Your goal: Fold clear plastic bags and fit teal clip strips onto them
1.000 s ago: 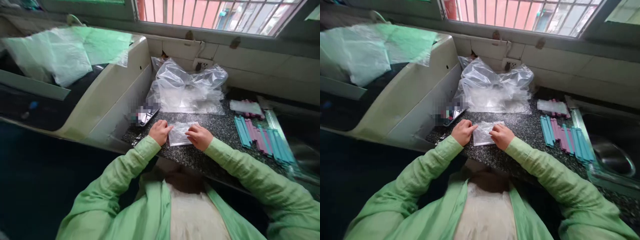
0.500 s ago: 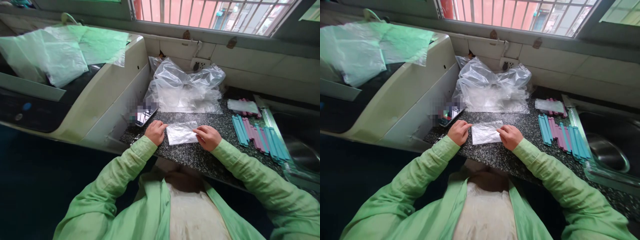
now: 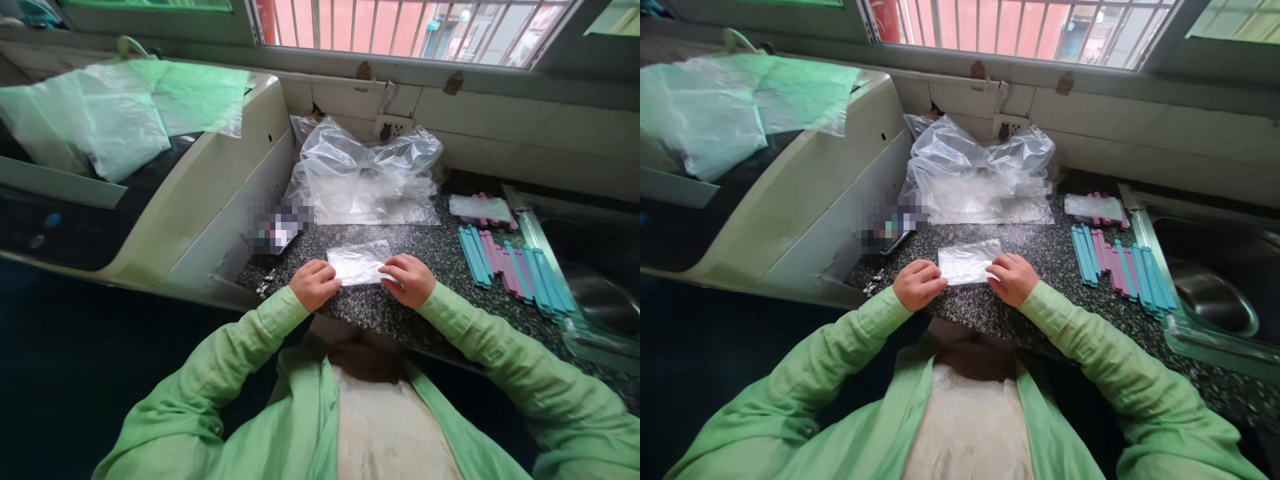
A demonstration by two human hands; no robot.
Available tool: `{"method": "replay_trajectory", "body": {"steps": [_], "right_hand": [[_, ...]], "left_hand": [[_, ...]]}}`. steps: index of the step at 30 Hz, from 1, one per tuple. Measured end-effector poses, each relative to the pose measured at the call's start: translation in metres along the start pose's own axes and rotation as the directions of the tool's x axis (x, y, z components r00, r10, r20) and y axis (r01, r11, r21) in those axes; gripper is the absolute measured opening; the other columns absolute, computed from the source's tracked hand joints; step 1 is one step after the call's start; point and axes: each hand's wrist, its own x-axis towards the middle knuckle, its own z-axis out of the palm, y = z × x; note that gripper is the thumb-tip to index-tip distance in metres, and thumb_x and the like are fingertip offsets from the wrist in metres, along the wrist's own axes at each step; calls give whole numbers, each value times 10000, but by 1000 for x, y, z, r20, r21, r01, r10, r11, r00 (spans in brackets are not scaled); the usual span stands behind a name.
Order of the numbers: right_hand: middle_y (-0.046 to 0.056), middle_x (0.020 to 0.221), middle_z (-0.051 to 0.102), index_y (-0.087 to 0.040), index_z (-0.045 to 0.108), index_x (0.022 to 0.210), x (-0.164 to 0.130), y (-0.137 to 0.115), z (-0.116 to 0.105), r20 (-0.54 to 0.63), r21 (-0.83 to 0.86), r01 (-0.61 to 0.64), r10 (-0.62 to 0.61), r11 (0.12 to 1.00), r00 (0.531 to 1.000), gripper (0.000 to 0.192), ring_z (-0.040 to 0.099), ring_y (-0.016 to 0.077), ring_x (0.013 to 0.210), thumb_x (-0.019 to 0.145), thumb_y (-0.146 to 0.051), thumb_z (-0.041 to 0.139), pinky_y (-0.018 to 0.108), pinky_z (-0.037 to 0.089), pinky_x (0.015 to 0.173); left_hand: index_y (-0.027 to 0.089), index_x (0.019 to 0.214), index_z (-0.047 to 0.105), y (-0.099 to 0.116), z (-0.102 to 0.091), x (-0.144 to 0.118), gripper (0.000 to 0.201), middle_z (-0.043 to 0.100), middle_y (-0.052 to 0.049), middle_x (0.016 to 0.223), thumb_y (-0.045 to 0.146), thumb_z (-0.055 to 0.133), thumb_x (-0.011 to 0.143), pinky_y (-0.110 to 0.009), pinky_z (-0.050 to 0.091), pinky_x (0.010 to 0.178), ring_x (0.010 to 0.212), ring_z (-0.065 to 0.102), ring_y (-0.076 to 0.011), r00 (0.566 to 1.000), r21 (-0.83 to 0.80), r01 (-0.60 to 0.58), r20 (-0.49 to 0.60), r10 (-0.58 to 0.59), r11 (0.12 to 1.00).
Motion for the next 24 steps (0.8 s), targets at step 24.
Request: {"method": "replay_trajectory", "body": {"steps": [24], "right_hand": [[23, 732, 639, -214, 627, 712, 42, 1, -42, -85, -50, -88, 83, 995, 993, 167, 498, 156, 712, 809, -262, 500, 309, 348, 678]], "left_hand": [[150, 707, 629, 3, 1, 72, 136, 554, -33, 694, 246, 562, 775, -276, 438, 677, 719, 505, -127, 856, -577, 373, -89, -510, 727]]}}
